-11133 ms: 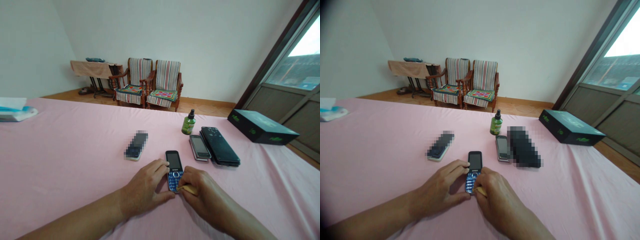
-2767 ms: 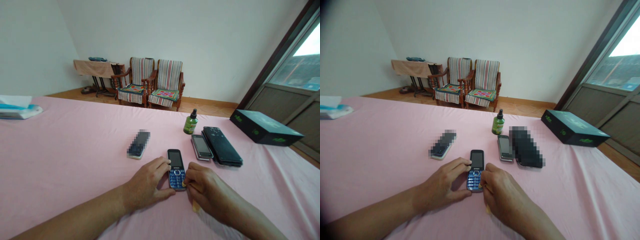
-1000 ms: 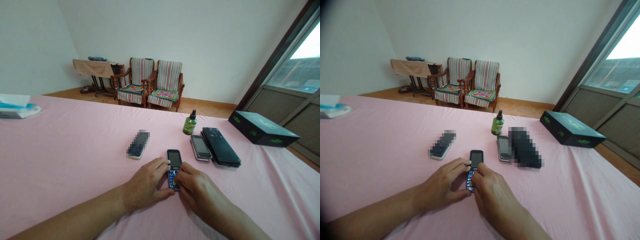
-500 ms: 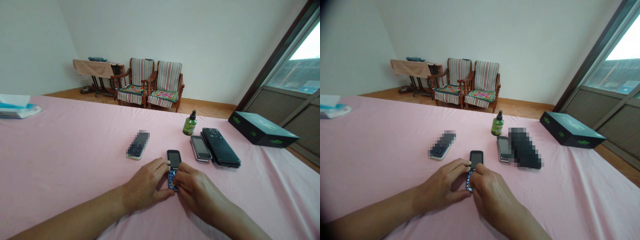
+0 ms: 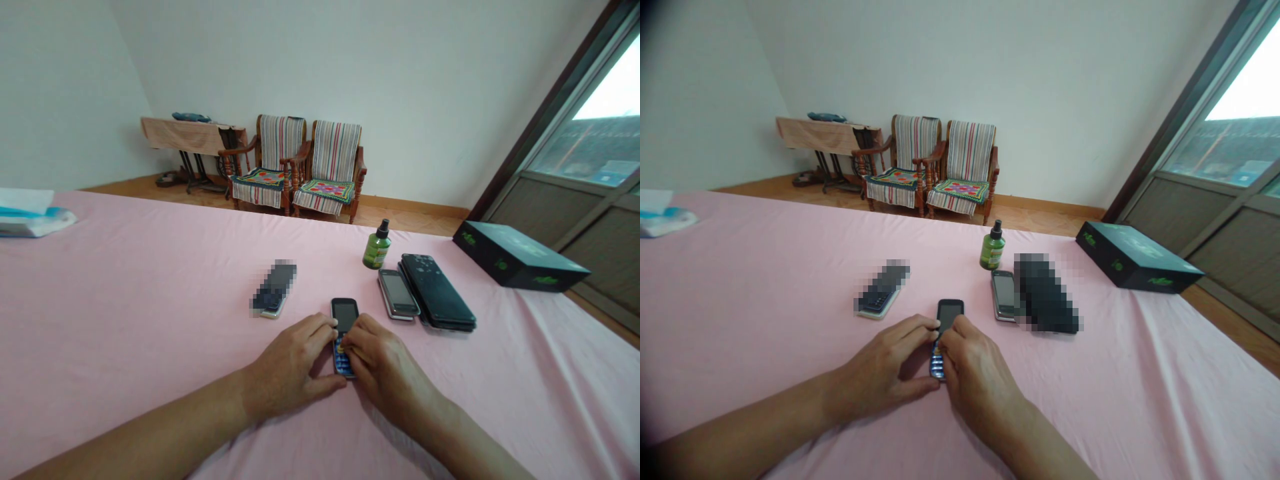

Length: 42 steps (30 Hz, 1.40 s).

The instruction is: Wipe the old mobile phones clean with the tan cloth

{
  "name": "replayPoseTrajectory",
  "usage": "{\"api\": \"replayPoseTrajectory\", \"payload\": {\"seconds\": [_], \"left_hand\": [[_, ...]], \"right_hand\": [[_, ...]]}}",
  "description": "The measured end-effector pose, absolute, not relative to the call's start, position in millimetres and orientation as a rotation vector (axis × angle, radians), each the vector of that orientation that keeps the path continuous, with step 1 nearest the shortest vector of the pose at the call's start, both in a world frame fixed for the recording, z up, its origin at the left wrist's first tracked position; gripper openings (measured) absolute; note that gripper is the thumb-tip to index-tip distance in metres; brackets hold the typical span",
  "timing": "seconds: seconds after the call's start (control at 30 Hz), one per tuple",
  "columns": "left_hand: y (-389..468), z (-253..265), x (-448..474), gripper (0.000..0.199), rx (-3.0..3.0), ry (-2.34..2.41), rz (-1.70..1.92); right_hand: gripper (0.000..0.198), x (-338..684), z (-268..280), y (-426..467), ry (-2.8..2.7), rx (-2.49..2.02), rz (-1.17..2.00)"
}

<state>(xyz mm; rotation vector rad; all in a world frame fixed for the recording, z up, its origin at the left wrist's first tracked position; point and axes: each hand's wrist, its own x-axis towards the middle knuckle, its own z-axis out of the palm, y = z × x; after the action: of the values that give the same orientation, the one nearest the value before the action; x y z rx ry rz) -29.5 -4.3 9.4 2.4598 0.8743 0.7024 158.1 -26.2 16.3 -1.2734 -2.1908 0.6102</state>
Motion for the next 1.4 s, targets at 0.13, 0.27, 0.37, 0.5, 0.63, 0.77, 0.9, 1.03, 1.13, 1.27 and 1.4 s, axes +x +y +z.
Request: {"api": "replayPoseTrajectory", "payload": {"seconds": [0.13,0.27,0.37,0.5,0.63,0.77,0.9,1.03,1.13,1.27,1.4], "left_hand": [[-3.5,7.7,-29.9,0.04,2.46,0.869,0.699],[-2.8,6.3,-30.3,0.04,2.462,0.857,0.702],[-3.0,6.4,-30.1,0.039,2.469,0.86,0.707],[-3.4,7.0,-29.5,0.039,2.468,0.876,0.703],[-3.2,7.3,-29.3,0.04,2.46,0.881,0.705],[-3.1,8.0,-29.2,0.039,2.438,0.877,0.726],[-2.3,6.7,-29.5,0.04,2.433,0.882,0.747],[-1.8,5.6,-29.8,0.041,2.431,0.877,0.748],[-2.1,6.6,-29.8,0.042,2.42,0.89,0.743],[-2.4,8.6,-29.7,0.039,2.416,0.881,0.744],[-2.7,9.4,-29.3,0.045,2.397,0.893,0.73]], "right_hand": [[0.023,159.4,19.4,-28.7,-2.239,-1.225,0.667],[0.023,160.7,18.2,-28.6,-2.231,-1.2,0.703],[0.021,160.0,13.2,-25.1,-2.187,-1.222,0.65],[0.021,157.8,8.7,-21.9,-2.153,-1.254,0.581],[0.021,157.2,10.2,-23.9,-2.17,-1.26,0.581],[0.021,158.9,12.5,-27.4,-2.204,-1.254,0.62],[0.019,158.6,12.8,-26.5,-2.179,-1.251,0.599],[0.02,154.7,13.3,-21.3,-2.153,-1.3,0.562],[0.019,151.9,14.4,-15.1,-2.139,-1.354,0.543],[0.018,151.1,14.5,-4.6,-2.107,-1.397,0.515],[0.019,152.4,10.6,0.4,-2.087,-1.413,0.481]]}}
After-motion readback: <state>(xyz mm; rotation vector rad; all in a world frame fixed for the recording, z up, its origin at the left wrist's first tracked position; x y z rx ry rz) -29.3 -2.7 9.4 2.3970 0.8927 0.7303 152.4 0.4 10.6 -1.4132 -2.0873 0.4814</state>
